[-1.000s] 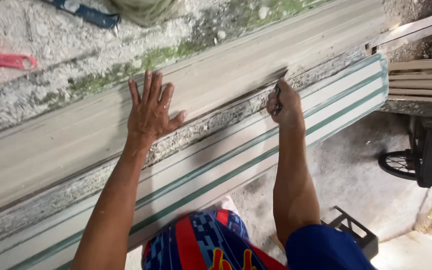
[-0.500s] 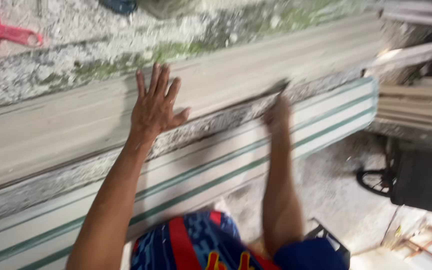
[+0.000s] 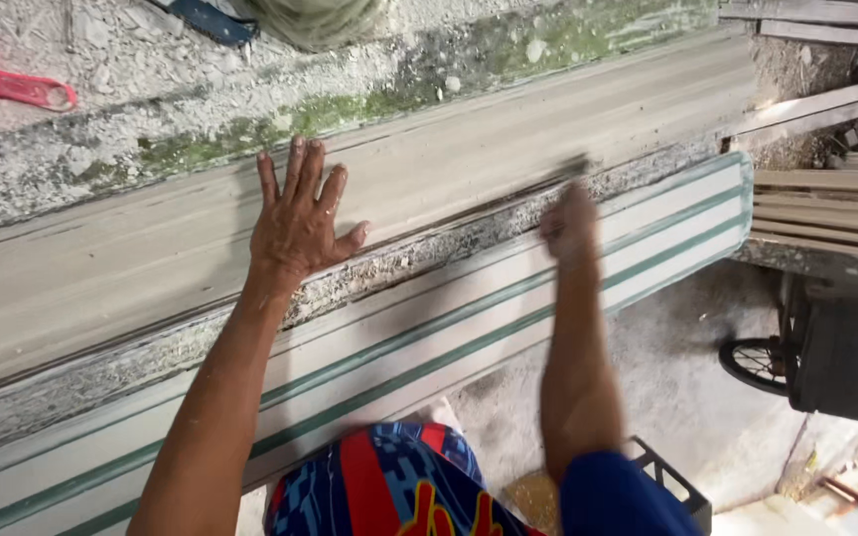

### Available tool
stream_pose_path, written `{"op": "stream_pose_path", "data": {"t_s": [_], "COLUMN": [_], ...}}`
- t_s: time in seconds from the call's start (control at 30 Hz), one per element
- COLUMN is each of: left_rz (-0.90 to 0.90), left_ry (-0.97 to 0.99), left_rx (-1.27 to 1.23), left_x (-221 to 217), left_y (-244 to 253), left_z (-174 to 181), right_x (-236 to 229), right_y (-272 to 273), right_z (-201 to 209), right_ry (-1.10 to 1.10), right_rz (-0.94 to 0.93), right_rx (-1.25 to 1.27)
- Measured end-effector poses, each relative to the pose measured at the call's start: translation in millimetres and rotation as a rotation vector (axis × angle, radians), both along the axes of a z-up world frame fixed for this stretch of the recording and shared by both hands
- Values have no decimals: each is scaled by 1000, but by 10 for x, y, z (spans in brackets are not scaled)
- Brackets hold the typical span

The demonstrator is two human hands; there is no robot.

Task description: The person uses a scraper and sandpaper to smooth the edges and surfaces of a decorative plaster trim piece on a workshop table.

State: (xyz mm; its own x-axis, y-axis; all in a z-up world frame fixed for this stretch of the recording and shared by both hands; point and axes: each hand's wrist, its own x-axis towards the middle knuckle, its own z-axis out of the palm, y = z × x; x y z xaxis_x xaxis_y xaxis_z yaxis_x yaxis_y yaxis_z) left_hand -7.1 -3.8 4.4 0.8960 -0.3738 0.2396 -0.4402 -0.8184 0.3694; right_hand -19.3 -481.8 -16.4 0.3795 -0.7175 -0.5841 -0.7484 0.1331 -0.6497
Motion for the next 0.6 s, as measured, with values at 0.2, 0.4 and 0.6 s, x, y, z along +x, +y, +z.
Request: {"op": "stream_pose_path", "data": {"t_s": [0.2,0.4,0.6], "left_rz": [-4,-16,-14], "left_ry": [-5,-50,-158], "left_rx": [48,13,25], "left_x": [8,74,84], "left_y": [-23,-4,-31], "left_z": [1,19,75], "right_x": [3,346,6], "right_y": [752,-93,217], "right_z": [206,203,156], "right_ry": [29,-49,-153], "right_rz": [-113,-88,-83], "right_rx": [30,103,122]}}
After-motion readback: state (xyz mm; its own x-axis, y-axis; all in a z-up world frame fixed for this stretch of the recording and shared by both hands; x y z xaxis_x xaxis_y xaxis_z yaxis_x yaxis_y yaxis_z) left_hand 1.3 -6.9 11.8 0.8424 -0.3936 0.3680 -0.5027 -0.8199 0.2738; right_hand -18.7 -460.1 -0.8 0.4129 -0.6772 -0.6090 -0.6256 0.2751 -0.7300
